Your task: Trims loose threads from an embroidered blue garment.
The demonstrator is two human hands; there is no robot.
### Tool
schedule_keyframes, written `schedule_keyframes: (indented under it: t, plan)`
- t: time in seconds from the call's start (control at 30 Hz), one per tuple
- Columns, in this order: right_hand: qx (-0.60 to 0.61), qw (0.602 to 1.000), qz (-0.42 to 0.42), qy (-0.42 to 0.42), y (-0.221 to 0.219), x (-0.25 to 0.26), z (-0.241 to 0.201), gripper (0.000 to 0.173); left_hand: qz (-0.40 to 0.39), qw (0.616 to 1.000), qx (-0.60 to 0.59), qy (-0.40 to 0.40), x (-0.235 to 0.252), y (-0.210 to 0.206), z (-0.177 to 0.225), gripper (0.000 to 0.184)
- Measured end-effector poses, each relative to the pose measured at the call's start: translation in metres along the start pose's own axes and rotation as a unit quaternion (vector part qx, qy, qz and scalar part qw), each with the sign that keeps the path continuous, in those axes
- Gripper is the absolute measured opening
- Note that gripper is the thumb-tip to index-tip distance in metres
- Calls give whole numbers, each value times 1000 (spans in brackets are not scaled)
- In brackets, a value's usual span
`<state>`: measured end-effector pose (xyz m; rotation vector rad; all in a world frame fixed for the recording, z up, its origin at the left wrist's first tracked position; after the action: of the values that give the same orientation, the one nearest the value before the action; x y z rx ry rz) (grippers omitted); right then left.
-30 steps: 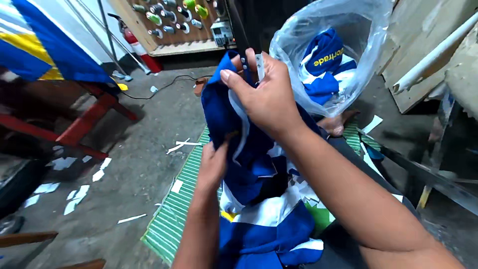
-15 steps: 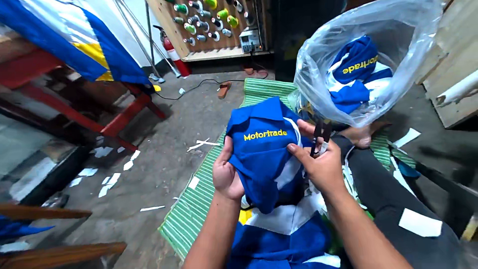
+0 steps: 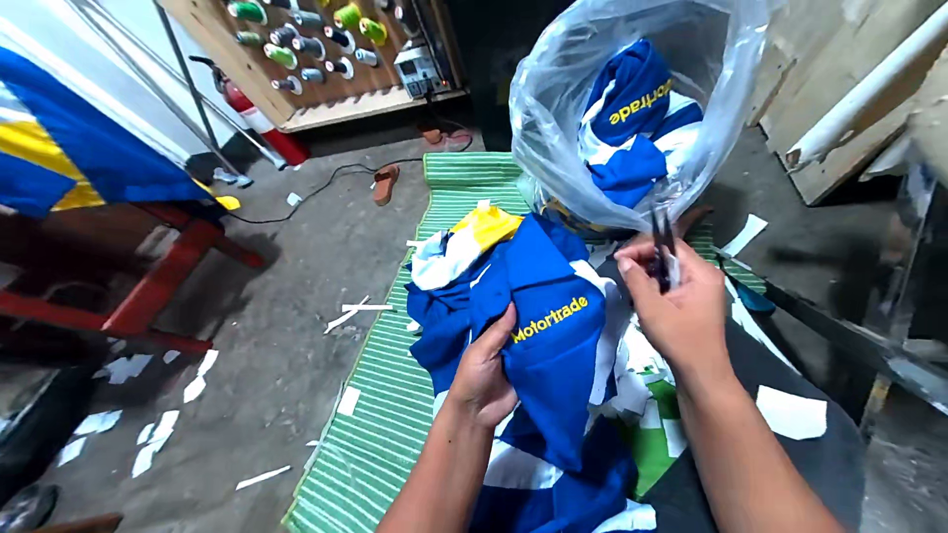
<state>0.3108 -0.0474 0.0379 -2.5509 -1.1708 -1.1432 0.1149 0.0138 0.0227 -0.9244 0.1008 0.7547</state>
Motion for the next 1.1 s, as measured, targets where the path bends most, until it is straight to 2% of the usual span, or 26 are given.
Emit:
schedule_keyframes:
  t: [0.07,0.17,0.23,0.33,0.37,0.43,0.5,0.57,0.67,0.7,0.77,0.8,0.87,0.97,1.03,1.1]
  plan:
    - [4,999,6,49,8,-10,-11,16,12,999,-40,13,7,-6,-8,43]
    - [62,989,-99,90,4,-27,-9,20,-10,997,-50,62,18,-8,-30,47]
    - [28,984,-168,58,3,-27,5,24,-18,995,-8,94,21,-4,-44,40]
    - [24,975,-218,-19,-2,-23,25,17,-10,990,105,89,16,4,-55,15]
    - [29,972,-225,-56,-7,-23,28,16,-6,989,127,75,12,6,-58,19]
    - [3,972,-213,-99,-13,-24,28,18,6,989,130,65,8,10,-60,26]
    - [-73,979,-176,-74,0,-27,23,8,27,992,103,68,8,12,-58,23]
    - [-167,971,-166,-39,26,-36,18,20,41,993,77,75,9,14,-54,17]
    - [-236,965,-105,-56,64,-66,19,27,56,994,51,85,12,15,-52,15]
    - [-210,972,-75,-71,71,-76,19,27,68,992,48,93,13,14,-54,15]
    - [-47,994,-27,-99,67,-93,13,27,103,987,40,113,16,9,-60,16]
    - [33,993,-17,-112,59,-99,10,30,114,986,31,118,18,6,-64,16]
    - [116,985,-6,-125,41,-107,7,38,115,987,21,115,20,1,-70,16]
    - [108,987,3,-121,25,-110,8,41,87,991,63,83,18,-2,-71,19]
    - [55,993,-16,-106,27,-109,6,39,98,987,110,66,16,0,-69,24]
    - [-20,995,-34,-91,36,-109,-1,45,106,986,119,49,14,0,-69,23]
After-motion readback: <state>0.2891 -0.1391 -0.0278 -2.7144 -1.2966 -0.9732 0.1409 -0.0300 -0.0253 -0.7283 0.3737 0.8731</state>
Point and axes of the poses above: each hand's wrist, its own x-axis towards the middle knuckle, its own y-axis out of the back of the hand, z = x × y, the point moved 5 cm from there along x, towards the middle knuckle, and after that the axes turned 15 degrees about y, right-handed, at the moved point
